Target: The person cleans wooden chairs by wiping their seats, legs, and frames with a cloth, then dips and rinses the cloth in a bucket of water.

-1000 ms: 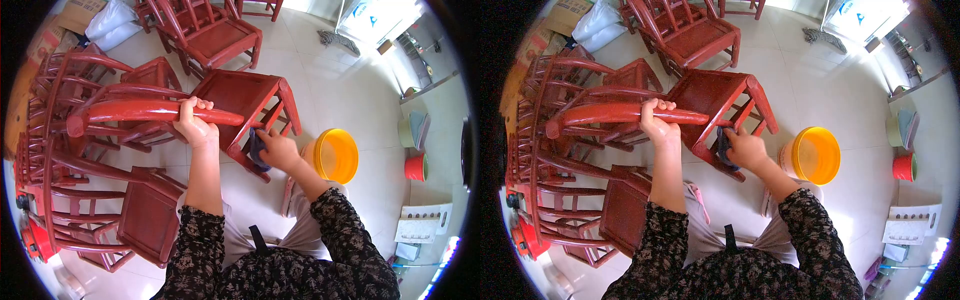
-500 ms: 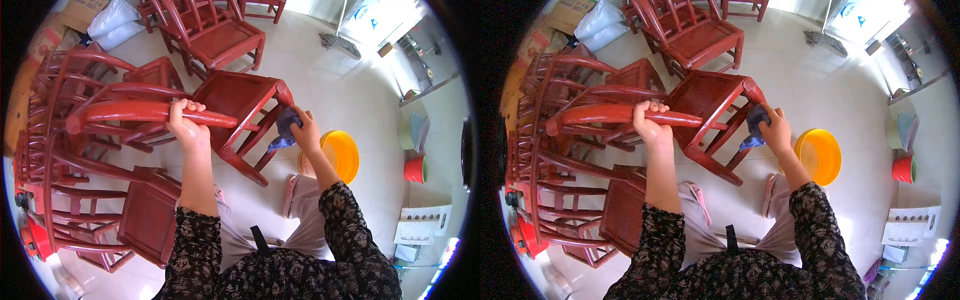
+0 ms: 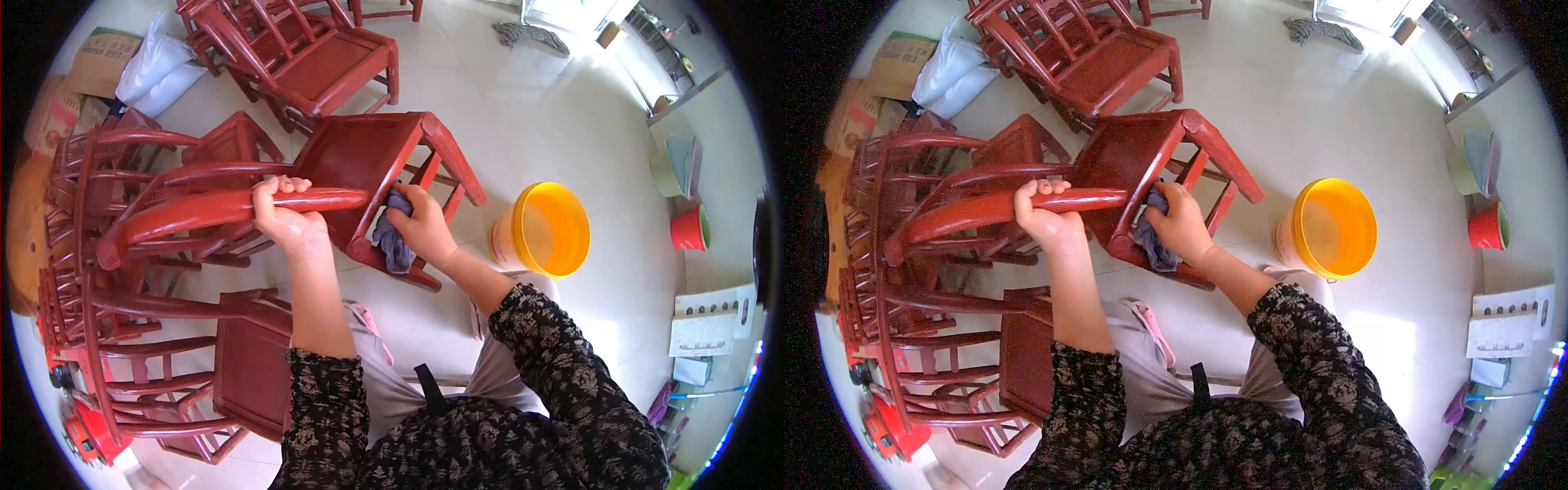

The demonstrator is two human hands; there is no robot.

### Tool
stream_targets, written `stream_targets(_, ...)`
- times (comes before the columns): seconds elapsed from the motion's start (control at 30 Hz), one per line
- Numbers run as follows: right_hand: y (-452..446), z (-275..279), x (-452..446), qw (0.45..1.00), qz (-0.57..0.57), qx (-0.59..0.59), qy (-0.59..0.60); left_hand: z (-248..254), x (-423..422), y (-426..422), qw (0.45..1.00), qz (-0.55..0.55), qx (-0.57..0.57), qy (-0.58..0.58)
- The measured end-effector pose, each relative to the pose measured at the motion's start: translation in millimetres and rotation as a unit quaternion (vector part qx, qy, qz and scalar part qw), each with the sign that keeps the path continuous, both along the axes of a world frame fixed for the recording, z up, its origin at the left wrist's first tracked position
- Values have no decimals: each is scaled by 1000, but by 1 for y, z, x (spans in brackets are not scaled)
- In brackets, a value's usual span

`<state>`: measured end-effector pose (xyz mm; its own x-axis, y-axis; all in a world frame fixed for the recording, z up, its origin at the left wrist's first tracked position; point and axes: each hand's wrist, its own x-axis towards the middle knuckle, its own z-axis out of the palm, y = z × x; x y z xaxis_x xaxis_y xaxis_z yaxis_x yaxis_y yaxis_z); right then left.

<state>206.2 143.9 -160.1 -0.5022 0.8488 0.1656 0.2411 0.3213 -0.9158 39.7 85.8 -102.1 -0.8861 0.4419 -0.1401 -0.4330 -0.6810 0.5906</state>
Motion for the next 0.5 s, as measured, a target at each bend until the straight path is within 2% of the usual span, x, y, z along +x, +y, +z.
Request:
stream_targets(0.03, -1, 3, 4, 1000, -4, -1, 0, 0, -2, -2, 1000, 3, 2, -10)
stream_targets(0.1, -1, 13, 8, 992, 73, 84, -65, 0, -9, -6, 1000, -7, 0, -8)
stream_targets(0.17, -1, 20, 21, 989, 89, 59, -103, 1, -12, -10, 1000, -11, -5, -18)
stream_targets(0.23, 1, 16, 37, 958, 185, 33, -218, 3, -12, -13, 1000, -17, -9, -15)
stream_targets(0.27, 7, 13, 44, 958, 183, 32, -218, 3, -12, -13, 1000, -22, -9, -16)
stream_targets(0.33, 31, 9, 55, 960, 89, 58, -259, 2, -13, -14, 999, -27, -10, -17)
stream_targets(0.4, 54, 14, 65, 964, -57, 91, -243, 2, -12, -14, 1000, -30, -2, -4)
stream_targets(0.43, 59, 27, 67, 949, -79, 115, -282, 1, -12, -14, 1000, -29, -3, -5)
stream_targets(0.5, 69, 13, 72, 938, -77, 153, -302, 1, -12, -13, 999, -34, 2, -11)
